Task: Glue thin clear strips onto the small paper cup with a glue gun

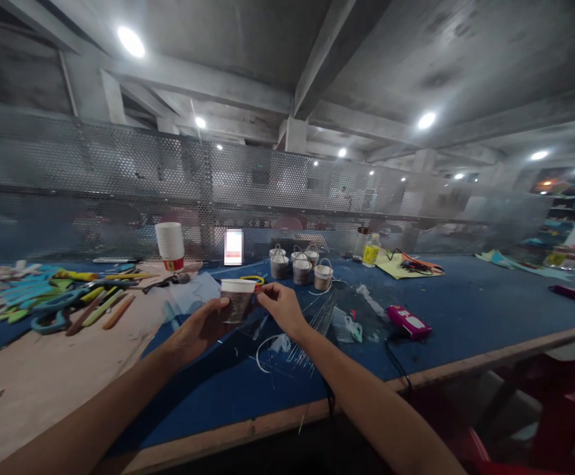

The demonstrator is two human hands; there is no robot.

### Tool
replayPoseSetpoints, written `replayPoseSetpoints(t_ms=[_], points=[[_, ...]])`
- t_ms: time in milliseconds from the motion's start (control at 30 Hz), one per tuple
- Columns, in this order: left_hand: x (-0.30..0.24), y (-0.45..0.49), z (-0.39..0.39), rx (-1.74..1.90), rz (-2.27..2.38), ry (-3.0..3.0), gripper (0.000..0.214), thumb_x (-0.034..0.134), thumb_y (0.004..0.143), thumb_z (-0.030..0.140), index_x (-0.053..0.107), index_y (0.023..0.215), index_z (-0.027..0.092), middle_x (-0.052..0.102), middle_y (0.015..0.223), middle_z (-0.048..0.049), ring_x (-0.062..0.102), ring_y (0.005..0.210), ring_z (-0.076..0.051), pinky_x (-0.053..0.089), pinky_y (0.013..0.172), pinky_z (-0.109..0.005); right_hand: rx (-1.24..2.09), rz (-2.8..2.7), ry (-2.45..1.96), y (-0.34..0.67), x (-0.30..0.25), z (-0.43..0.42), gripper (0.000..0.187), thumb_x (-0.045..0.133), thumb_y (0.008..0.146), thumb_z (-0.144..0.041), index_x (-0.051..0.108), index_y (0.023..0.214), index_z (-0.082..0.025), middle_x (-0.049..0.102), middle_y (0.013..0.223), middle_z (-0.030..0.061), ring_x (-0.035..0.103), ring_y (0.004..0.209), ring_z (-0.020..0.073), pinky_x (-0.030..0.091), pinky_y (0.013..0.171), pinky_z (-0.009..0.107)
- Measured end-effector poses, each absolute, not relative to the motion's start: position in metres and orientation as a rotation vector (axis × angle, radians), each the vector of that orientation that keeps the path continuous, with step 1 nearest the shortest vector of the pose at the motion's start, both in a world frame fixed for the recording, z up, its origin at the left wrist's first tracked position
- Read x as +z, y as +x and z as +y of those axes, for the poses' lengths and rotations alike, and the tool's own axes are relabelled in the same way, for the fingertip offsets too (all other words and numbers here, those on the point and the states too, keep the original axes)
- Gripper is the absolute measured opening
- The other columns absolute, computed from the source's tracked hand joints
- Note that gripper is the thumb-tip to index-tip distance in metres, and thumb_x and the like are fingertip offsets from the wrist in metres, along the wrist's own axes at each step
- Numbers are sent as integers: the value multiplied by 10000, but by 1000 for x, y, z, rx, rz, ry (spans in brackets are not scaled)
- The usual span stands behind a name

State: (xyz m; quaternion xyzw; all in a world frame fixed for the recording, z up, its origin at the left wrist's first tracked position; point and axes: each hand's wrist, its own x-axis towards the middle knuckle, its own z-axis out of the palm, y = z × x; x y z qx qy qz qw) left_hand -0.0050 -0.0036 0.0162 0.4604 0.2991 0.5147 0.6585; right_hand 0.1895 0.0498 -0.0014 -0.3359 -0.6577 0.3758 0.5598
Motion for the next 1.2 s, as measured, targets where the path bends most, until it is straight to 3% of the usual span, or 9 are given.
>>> replayPoseSetpoints(t_ms=[167, 467, 733, 933, 1200], points=[[18, -6, -5, 1153, 707, 1037, 403, 810, 825, 397, 791, 1184, 216, 845, 1164, -98, 715, 1245, -383, 556, 1052, -472, 891, -1553, -797, 190, -1, 50, 311, 718, 804, -471, 736, 861, -166, 773, 835, 48, 705, 793, 201, 558, 767, 310], [12, -9, 1, 1131, 622, 1059, 322, 738, 909, 369, 803, 1187, 221, 844, 1155, -85, 717, 1231, -347, 547, 1054, -445, 922, -1540, -795, 190, -1, 50, 285, 719, 823, -452, 726, 861, -170, 777, 839, 50, 729, 809, 210, 568, 789, 316], [9, -8, 7, 1211, 684, 1142, 384, 767, 890, 411, 802, 1204, 192, 846, 1130, -122, 725, 1208, -361, 553, 1005, -434, 905, -1526, -826, 192, 0, 50, 180, 730, 835, -351, 730, 858, -172, 791, 837, 43, 740, 795, 204, 579, 784, 311], [3, -4, 8, 1218, 697, 1091, 375, 778, 875, 427, 805, 1190, 227, 823, 1224, -124, 701, 1264, -357, 552, 1052, -459, 854, -1562, -850, 190, -6, 52, 224, 750, 849, -395, 739, 872, -173, 786, 846, 46, 729, 797, 201, 567, 782, 309], [6, 6, 3, 1226, 847, 1130, 498, 914, 779, 308, 760, 1224, 148, 803, 1248, -175, 779, 1089, -301, 584, 1001, -390, 815, -1613, -840, 187, -6, 45, 249, 753, 857, -424, 735, 875, -177, 785, 858, 47, 730, 806, 201, 569, 788, 307]])
